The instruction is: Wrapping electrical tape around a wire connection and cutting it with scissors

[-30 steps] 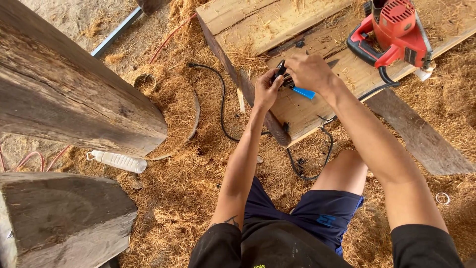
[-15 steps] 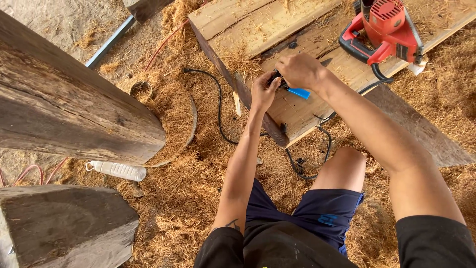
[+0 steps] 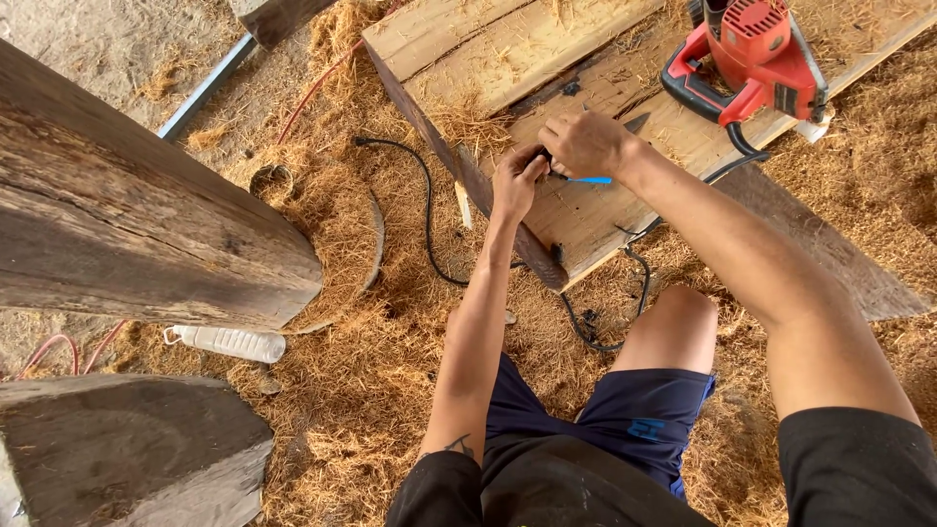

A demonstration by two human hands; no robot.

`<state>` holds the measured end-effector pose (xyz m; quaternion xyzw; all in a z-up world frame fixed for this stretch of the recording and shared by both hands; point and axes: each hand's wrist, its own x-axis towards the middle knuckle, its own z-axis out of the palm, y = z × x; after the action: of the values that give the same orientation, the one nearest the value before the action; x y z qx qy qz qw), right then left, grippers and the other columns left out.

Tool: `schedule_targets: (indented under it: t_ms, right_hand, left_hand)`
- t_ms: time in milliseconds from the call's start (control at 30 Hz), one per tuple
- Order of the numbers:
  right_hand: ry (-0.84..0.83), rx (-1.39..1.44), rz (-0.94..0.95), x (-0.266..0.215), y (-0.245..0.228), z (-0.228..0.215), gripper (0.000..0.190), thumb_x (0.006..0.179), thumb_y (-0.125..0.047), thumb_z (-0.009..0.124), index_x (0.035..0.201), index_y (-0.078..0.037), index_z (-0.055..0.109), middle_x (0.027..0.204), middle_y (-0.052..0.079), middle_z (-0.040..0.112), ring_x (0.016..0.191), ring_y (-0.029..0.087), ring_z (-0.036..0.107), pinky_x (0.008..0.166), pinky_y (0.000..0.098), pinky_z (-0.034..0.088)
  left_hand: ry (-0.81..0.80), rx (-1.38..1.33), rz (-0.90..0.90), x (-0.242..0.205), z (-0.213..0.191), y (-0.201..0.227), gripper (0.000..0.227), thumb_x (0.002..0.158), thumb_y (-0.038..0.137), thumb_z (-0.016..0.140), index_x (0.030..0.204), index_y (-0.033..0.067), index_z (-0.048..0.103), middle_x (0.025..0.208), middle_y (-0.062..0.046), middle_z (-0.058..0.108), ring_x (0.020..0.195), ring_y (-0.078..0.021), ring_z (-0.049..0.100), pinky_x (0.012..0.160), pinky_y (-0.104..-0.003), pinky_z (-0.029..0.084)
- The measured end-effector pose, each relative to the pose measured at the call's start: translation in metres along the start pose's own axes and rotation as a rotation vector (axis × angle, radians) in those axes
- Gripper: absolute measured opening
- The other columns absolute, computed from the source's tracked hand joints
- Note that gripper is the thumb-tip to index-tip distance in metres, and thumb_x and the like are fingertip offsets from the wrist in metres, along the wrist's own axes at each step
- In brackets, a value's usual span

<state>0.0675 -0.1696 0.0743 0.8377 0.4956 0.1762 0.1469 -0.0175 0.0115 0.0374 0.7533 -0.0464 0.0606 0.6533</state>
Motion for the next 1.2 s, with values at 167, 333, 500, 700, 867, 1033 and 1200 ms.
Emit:
schedule_targets:
  t_ms: [167, 333, 500, 700, 867, 1033, 1200]
  right_hand:
    - [0.087, 0.064, 0.024, -0.002, 0.001, 0.024, 0.021, 0.080, -0.026, 0.054, 0.093, -0.010, 0.057, 0.085, 0.007, 0.062, 0.080, 0.023, 0.071, 0.075, 0.0320, 0.061]
    - [0.183, 0.126, 0.092, -0.001, -0.002, 0.015, 0.018, 0.074, -0.024, 0.055, 0.088, -0.013, 0.056, 0.081, 0.003, 0.062, 0.077, 0.023, 0.071, 0.072, 0.0296, 0.059]
    - [0.210, 0.471, 0.270, -0.008, -0.003, 0.023, 0.009, 0.080, -0.019, 0.057, 0.084, -0.011, 0.054, 0.078, 0.011, 0.059, 0.077, 0.032, 0.069, 0.071, 0.0405, 0.057]
    - [0.172, 0.657, 0.361, -0.017, -0.006, -0.060, 0.014, 0.101, -0.012, 0.060, 0.109, -0.004, 0.069, 0.097, 0.018, 0.069, 0.087, 0.032, 0.073, 0.074, 0.0399, 0.059]
    - [0.147, 0.359, 0.279, -0.016, -0.013, -0.050, 0.026, 0.112, -0.025, 0.052, 0.103, -0.009, 0.072, 0.095, 0.012, 0.072, 0.085, 0.023, 0.075, 0.077, 0.0285, 0.062]
    - [0.085, 0.160, 0.228, -0.013, -0.018, -0.022, 0.026, 0.110, -0.019, 0.049, 0.106, -0.006, 0.070, 0.095, 0.016, 0.074, 0.085, 0.022, 0.076, 0.075, 0.0261, 0.064]
    - [0.064, 0.209, 0.298, -0.005, -0.017, -0.004, 0.021, 0.104, -0.017, 0.046, 0.104, -0.002, 0.062, 0.092, 0.018, 0.068, 0.086, 0.029, 0.075, 0.073, 0.0326, 0.065]
  left_hand:
    - [0.019, -0.003, -0.001, 0.001, 0.002, -0.005, 0.027, 0.090, 0.030, 0.059, 0.107, 0.0221, 0.078, 0.074, -0.002, 0.069, 0.076, -0.0204, 0.061, 0.075, -0.037, 0.048]
    - [0.030, 0.010, 0.026, 0.002, 0.006, -0.013, 0.032, 0.090, 0.027, 0.059, 0.115, 0.0171, 0.076, 0.078, -0.011, 0.070, 0.080, -0.0301, 0.063, 0.076, -0.045, 0.050]
    - [0.056, 0.040, 0.023, 0.003, 0.008, -0.018, 0.034, 0.091, 0.030, 0.059, 0.119, 0.0209, 0.076, 0.081, -0.012, 0.072, 0.085, -0.0325, 0.066, 0.079, -0.048, 0.051]
    - [0.084, -0.018, 0.047, 0.004, 0.008, -0.026, 0.032, 0.094, 0.029, 0.059, 0.120, 0.0211, 0.075, 0.080, -0.004, 0.074, 0.082, -0.0251, 0.066, 0.076, -0.041, 0.048]
    - [0.060, -0.016, 0.037, 0.007, 0.008, -0.031, 0.032, 0.094, 0.031, 0.058, 0.119, 0.0220, 0.075, 0.079, -0.003, 0.074, 0.081, -0.0230, 0.064, 0.077, -0.038, 0.048]
    - [0.048, 0.016, 0.037, 0.005, 0.007, -0.027, 0.031, 0.095, 0.031, 0.058, 0.120, 0.0232, 0.075, 0.080, -0.003, 0.074, 0.082, -0.0221, 0.063, 0.076, -0.039, 0.047]
    - [0.069, -0.015, 0.044, 0.004, 0.009, -0.022, 0.029, 0.095, 0.032, 0.059, 0.116, 0.0228, 0.076, 0.076, -0.002, 0.073, 0.077, -0.0198, 0.062, 0.073, -0.037, 0.047]
